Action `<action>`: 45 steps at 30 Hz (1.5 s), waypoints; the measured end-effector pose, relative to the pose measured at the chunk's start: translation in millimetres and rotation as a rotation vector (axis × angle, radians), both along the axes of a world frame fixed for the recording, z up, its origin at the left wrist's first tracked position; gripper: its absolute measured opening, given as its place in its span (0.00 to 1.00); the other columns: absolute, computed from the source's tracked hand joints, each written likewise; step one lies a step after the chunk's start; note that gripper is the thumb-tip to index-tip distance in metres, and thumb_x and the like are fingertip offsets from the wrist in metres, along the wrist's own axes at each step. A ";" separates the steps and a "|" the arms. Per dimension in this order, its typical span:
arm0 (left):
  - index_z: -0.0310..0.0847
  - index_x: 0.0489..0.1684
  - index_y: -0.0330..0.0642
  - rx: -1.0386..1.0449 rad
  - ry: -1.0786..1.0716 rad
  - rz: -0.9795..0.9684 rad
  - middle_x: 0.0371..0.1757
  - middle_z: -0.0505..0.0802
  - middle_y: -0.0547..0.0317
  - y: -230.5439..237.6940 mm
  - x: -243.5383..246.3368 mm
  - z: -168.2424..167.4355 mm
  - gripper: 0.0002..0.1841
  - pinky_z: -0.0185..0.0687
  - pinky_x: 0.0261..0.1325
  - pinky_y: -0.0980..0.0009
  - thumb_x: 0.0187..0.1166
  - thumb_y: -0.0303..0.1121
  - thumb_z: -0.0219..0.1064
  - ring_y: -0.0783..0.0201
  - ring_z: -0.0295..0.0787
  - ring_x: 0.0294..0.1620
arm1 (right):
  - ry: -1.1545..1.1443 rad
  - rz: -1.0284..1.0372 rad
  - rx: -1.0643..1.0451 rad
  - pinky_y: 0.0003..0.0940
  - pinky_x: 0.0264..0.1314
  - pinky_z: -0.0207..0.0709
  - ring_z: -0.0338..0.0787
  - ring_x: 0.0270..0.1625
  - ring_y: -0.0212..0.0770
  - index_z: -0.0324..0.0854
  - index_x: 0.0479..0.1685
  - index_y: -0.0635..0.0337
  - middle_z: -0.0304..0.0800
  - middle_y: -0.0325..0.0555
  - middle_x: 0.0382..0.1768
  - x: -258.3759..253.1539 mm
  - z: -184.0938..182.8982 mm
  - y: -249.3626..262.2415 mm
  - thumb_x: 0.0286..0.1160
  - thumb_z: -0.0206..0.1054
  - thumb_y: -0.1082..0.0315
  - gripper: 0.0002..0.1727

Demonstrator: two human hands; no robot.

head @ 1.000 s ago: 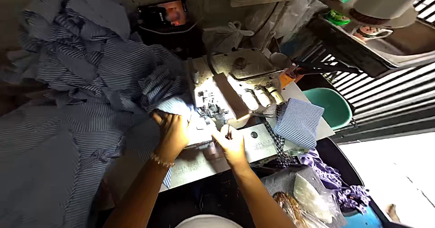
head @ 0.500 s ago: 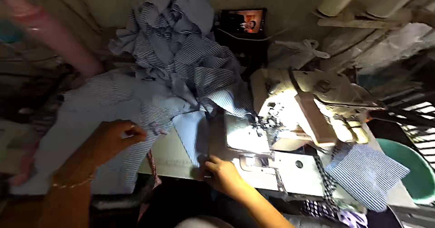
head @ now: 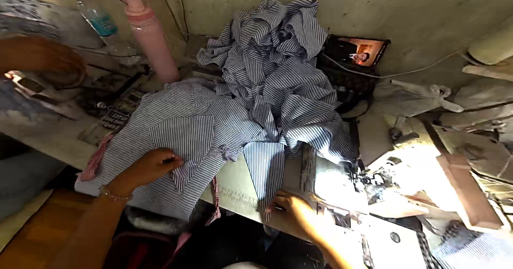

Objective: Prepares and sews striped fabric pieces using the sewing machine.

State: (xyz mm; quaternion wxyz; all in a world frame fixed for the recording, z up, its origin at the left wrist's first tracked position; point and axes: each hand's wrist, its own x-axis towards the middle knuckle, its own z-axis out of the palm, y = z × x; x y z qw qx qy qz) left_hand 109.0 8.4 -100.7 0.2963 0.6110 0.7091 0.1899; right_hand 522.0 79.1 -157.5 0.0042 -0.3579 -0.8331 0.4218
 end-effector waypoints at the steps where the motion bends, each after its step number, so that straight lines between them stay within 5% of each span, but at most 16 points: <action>1: 0.88 0.39 0.33 0.058 0.005 -0.005 0.37 0.88 0.54 1.5 1.2 0.6 0.09 0.78 0.48 0.63 0.83 0.31 0.68 0.65 0.82 0.39 | -0.008 0.000 0.015 0.52 0.59 0.82 0.91 0.52 0.52 0.90 0.48 0.67 0.89 0.57 0.51 -0.9 2.7 -0.6 0.86 0.64 0.55 0.21; 4: 0.87 0.39 0.31 0.303 0.011 -0.053 0.40 0.88 0.51 19.5 24.7 10.7 0.10 0.78 0.52 0.56 0.82 0.30 0.64 0.60 0.83 0.44 | 0.024 -0.019 0.250 0.49 0.54 0.87 0.92 0.51 0.54 0.88 0.50 0.68 0.87 0.60 0.55 -9.5 16.8 -5.1 0.83 0.64 0.68 0.12; 6: 0.87 0.42 0.31 0.351 -0.053 -0.108 0.44 0.90 0.51 37.5 55.3 21.8 0.12 0.80 0.57 0.57 0.83 0.32 0.62 0.61 0.85 0.48 | 0.144 -0.075 0.559 0.51 0.36 0.88 0.95 0.41 0.56 0.91 0.43 0.64 0.91 0.58 0.52 -23.4 28.3 -8.8 0.71 0.70 0.75 0.06; 11: 0.86 0.44 0.33 0.267 -0.308 -0.392 0.39 0.88 0.64 77.0 132.4 34.1 0.16 0.75 0.52 0.81 0.87 0.37 0.57 0.83 0.79 0.41 | 0.376 -0.122 0.900 0.40 0.24 0.84 0.95 0.38 0.49 0.89 0.39 0.55 0.90 0.53 0.63 -44.9 77.4 4.6 0.66 0.72 0.74 0.06; 16: 0.85 0.48 0.36 0.230 -0.590 -0.412 0.41 0.88 0.75 72.3 174.8 36.2 0.14 0.76 0.54 0.85 0.85 0.31 0.51 0.90 0.80 0.45 | 0.490 -0.199 0.768 0.40 0.37 0.88 0.94 0.40 0.44 0.90 0.45 0.63 0.94 0.51 0.47 -29.7 101.5 26.0 0.75 0.69 0.70 0.08; 18: 0.83 0.58 0.34 0.268 -0.635 -0.472 0.50 0.90 0.72 69.3 179.3 30.9 0.19 0.78 0.61 0.82 0.77 0.38 0.62 0.87 0.83 0.53 | 0.517 -0.248 0.701 0.36 0.37 0.86 0.92 0.36 0.40 0.91 0.44 0.62 0.93 0.50 0.45 -23.1 103.3 27.8 0.79 0.67 0.68 0.09; 20: 0.86 0.53 0.36 0.370 -0.635 -0.444 0.49 0.94 0.71 68.7 187.8 25.1 0.18 0.83 0.62 0.82 0.71 0.38 0.74 0.86 0.87 0.53 | 0.572 -0.312 0.616 0.28 0.35 0.81 0.86 0.32 0.33 0.90 0.47 0.62 0.92 0.47 0.43 -19.1 103.4 25.7 0.81 0.67 0.64 0.11; 24: 0.88 0.41 0.44 0.488 -0.753 -0.249 0.35 0.94 0.80 65.7 200.8 32.0 0.06 0.86 0.47 0.85 0.71 0.25 0.69 0.87 0.89 0.38 | 0.635 -0.359 0.231 0.24 0.43 0.83 0.89 0.42 0.28 0.73 0.76 0.68 0.91 0.48 0.56 -8.2 108.6 16.2 0.68 0.79 0.55 0.38; 26: 0.88 0.43 0.46 0.454 -0.828 -0.196 0.36 0.95 0.79 63.4 203.3 40.5 0.06 0.88 0.48 0.82 0.73 0.25 0.70 0.84 0.91 0.39 | 0.627 -0.407 0.184 0.24 0.43 0.81 0.87 0.39 0.27 0.81 0.64 0.67 0.91 0.43 0.43 -7.0 103.6 12.3 0.63 0.82 0.56 0.32; 28: 0.86 0.44 0.48 0.385 -0.888 -0.112 0.36 0.95 0.78 60.7 206.6 49.7 0.09 0.88 0.49 0.82 0.73 0.22 0.69 0.82 0.91 0.40 | 0.626 -0.474 0.202 0.18 0.32 0.67 0.74 0.28 0.19 0.86 0.38 0.65 0.81 0.33 0.25 -9.0 100.8 8.2 0.67 0.79 0.57 0.18; 30: 0.86 0.41 0.48 0.382 -0.939 -0.049 0.35 0.94 0.77 63.2 207.0 49.2 0.09 0.88 0.47 0.82 0.73 0.21 0.67 0.81 0.91 0.38 | 0.615 -0.499 0.210 0.15 0.29 0.61 0.68 0.24 0.17 0.85 0.29 0.63 0.76 0.29 0.20 -7.6 101.3 5.0 0.70 0.77 0.56 0.17; 33: 0.87 0.34 0.50 0.422 -0.938 -0.029 0.30 0.92 0.80 66.2 205.2 41.5 0.11 0.84 0.42 0.84 0.73 0.19 0.65 0.84 0.87 0.33 | 0.594 -0.528 0.226 0.16 0.27 0.60 0.67 0.23 0.17 0.84 0.27 0.62 0.75 0.28 0.19 -4.3 98.9 1.9 0.67 0.79 0.54 0.19; 37: 0.85 0.26 0.56 0.438 -0.859 -0.024 0.24 0.87 0.84 66.9 206.3 38.0 0.11 0.77 0.35 0.87 0.80 0.30 0.66 0.87 0.81 0.27 | 0.563 -0.549 0.246 0.17 0.26 0.58 0.66 0.22 0.17 0.83 0.23 0.60 0.72 0.27 0.17 -0.2 95.5 -0.7 0.66 0.79 0.50 0.21; 42: 0.89 0.34 0.50 0.451 -0.806 -0.008 0.29 0.92 0.82 70.0 205.2 43.5 0.07 0.83 0.43 0.85 0.77 0.25 0.68 0.86 0.87 0.33 | 0.550 -0.544 0.335 0.18 0.25 0.58 0.66 0.22 0.19 0.84 0.24 0.63 0.74 0.31 0.17 -0.6 92.6 -6.6 0.70 0.76 0.52 0.21; 45: 0.87 0.32 0.50 0.431 -0.795 0.019 0.27 0.91 0.82 73.9 203.8 47.9 0.07 0.83 0.40 0.84 0.76 0.25 0.69 0.85 0.86 0.30 | 0.539 -0.544 0.371 0.18 0.30 0.66 0.74 0.25 0.22 0.90 0.34 0.65 0.84 0.37 0.22 -0.3 91.6 -9.6 0.72 0.75 0.57 0.16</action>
